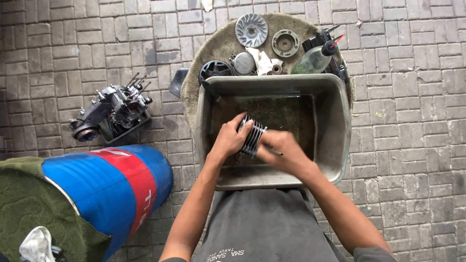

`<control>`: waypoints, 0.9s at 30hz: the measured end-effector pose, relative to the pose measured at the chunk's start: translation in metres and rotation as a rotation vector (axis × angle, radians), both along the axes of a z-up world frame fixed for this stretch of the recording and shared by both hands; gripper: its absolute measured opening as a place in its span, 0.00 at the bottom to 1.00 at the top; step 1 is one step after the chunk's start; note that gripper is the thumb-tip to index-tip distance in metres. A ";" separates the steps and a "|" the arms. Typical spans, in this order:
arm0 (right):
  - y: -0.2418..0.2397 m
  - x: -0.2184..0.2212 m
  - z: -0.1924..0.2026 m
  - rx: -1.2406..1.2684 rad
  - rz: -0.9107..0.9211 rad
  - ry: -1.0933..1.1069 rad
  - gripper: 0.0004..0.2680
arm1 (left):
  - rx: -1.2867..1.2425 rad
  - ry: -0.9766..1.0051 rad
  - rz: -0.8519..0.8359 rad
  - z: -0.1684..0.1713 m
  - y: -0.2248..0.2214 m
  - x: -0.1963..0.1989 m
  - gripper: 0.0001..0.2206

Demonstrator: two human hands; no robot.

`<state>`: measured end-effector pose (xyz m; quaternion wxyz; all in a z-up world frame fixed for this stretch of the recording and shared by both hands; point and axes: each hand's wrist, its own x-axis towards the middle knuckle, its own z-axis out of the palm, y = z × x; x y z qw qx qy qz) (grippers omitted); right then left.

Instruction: Scrubbing a metal engine component with a brush in a basin of cleaning fluid to remove grease and dirt.

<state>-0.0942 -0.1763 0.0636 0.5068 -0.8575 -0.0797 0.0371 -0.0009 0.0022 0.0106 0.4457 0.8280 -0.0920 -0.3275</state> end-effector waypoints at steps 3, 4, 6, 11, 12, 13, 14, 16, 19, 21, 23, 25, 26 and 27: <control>0.003 -0.007 -0.008 -0.043 0.063 -0.008 0.03 | 0.002 -0.005 0.001 0.001 -0.001 0.000 0.28; -0.004 -0.001 -0.011 -0.046 0.058 -0.011 0.03 | -0.001 -0.009 -0.004 0.002 -0.002 0.001 0.28; -0.018 0.008 -0.015 -0.081 -0.115 0.046 0.05 | -0.001 0.007 0.012 0.004 -0.001 -0.001 0.28; -0.004 0.006 -0.004 -0.055 0.121 0.093 0.04 | -0.006 0.008 0.013 0.003 0.000 -0.001 0.28; -0.006 0.005 -0.006 -0.041 0.142 0.144 0.05 | -0.006 0.007 0.015 0.004 -0.001 -0.001 0.27; -0.011 0.011 0.001 -0.041 0.139 0.147 0.05 | -0.006 0.010 0.012 0.005 -0.002 0.000 0.27; -0.015 0.018 0.008 -0.009 0.068 0.207 0.06 | -0.009 0.006 0.009 0.005 -0.002 0.001 0.27; -0.014 0.018 0.010 0.026 0.006 0.270 0.07 | -0.006 0.005 0.015 0.004 0.000 -0.003 0.28; -0.008 0.014 0.001 -0.024 0.139 0.141 0.05 | -0.015 0.005 0.016 0.002 -0.001 -0.002 0.28; -0.005 0.015 0.003 -0.086 0.188 0.011 0.06 | -0.001 0.009 0.015 0.002 0.000 -0.003 0.28; -0.011 0.017 0.005 -0.070 0.131 0.041 0.06 | 0.000 0.006 0.014 0.003 -0.001 -0.001 0.28; -0.008 0.012 -0.008 -0.053 0.076 0.066 0.07 | 0.004 -0.002 0.016 0.003 0.000 -0.002 0.28; -0.004 0.008 -0.021 -0.060 0.136 0.018 0.07 | 0.003 -0.009 0.018 0.004 0.000 -0.002 0.28; -0.001 0.003 -0.034 -0.073 0.188 -0.029 0.07 | -0.002 -0.016 0.013 0.005 -0.002 -0.002 0.28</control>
